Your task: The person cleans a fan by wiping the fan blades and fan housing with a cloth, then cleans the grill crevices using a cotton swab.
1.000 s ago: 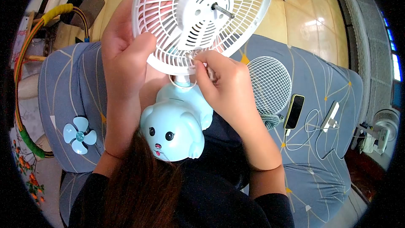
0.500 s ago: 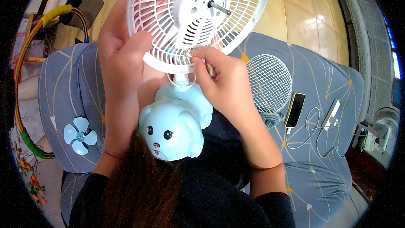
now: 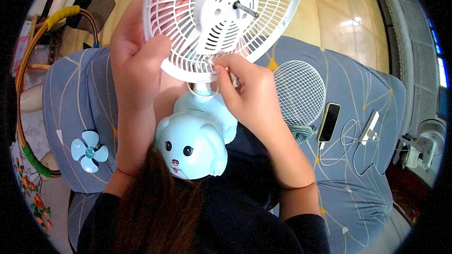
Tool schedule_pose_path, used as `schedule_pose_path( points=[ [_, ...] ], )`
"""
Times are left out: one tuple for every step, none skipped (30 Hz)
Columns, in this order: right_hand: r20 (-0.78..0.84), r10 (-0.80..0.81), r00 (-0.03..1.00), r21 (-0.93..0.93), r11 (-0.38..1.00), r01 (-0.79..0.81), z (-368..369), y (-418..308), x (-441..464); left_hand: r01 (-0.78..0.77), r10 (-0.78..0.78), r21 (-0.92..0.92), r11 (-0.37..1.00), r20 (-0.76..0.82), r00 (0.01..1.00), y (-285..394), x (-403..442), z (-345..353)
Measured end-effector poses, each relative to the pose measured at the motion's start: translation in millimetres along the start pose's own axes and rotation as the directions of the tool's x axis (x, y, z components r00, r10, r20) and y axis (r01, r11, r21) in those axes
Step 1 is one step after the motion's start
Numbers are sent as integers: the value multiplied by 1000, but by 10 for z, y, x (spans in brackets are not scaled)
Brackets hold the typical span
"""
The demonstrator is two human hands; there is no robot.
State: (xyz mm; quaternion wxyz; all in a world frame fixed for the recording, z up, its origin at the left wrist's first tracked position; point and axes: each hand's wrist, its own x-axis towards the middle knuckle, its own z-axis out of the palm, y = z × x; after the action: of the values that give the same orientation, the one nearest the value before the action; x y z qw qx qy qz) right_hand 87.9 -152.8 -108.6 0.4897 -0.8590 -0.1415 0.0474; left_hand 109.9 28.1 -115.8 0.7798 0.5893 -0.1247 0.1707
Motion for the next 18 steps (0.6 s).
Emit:
schedule_pose_path(
  points=[
    [-10, -34, 999, -44, 998, 33, -1, 33, -2, 5, -5, 0, 1000, 9, 1000, 7, 6, 5],
    [-18, -68, 998, -88, 994, 66, -8, 53, -4, 22, -22, -21, 1000, -19, 1000, 15, 6, 40],
    [-30, -79, 996, -107, 991, 75, -31, 59, -2, 38, -40, -41, 998, -46, 998, 29, 3, 102],
    [-40, -91, 995, -125, 988, 85, -59, 58, 0, 54, -58, -60, 997, -75, 996, 64, -2, 142],
    [-51, -102, 993, -144, 985, 94, -82, 47, 1, 201, -207, -93, 975, -60, 977, 244, 44, 186],
    [-70, -91, 993, -146, 986, 80, -113, -8, 1, 343, -350, -124, 931, -41, 936, 533, 137, 249],
    [-82, -60, 995, -133, 990, 49, -126, 2, -3, 395, -403, -138, 908, -32, 915, 596, 156, 269],
    [-95, -29, 995, -120, 993, 17, -145, 16, -9, 446, -454, -151, 882, -24, 891, 659, 176, 289],
    [-109, 3, 994, -107, 994, -15, -155, 24, -15, 413, -422, -149, 899, -30, 906, 618, 158, 289],
    [-118, 0, 993, -93, 996, -10, -144, 14, -19, 404, -413, -148, 903, -40, 910, 607, 153, 294],
    [-110, -21, 994, -113, 994, 9, -137, -5, -17, 394, -405, -148, 907, -49, 913, 596, 148, 298],
    [-101, -43, 994, -132, 991, 29, -128, -32, -12, 388, -398, -145, 910, -49, 916, 571, 138, 292],
    [-91, -64, 994, -151, 987, 50, -116, -48, -7, 372, -382, -147, 917, -44, 923, 550, 131, 285],
    [-88, -86, 992, -162, 984, 71, -96, -42, -4, 357, -366, -147, 923, -36, 930, 534, 125, 269],
    [-85, -108, 990, -171, 981, 93, -73, -24, 3, 344, -352, -149, 927, -31, 935, 512, 120, 263],
    [-81, -130, 988, -182, 977, 114, -56, -11, 7, 332, -339, -151, 931, -26, 940, 487, 113, 255],
    [-71, -126, 989, -186, 976, 111, -45, -8, 4, 322, -329, -154, 934, -21, 944, 467, 108, 245],
    [-61, -122, 991, -190, 976, 108, -33, -8, 0, 313, -319, -157, 937, -18, 947, 454, 104, 242]
  ],
)
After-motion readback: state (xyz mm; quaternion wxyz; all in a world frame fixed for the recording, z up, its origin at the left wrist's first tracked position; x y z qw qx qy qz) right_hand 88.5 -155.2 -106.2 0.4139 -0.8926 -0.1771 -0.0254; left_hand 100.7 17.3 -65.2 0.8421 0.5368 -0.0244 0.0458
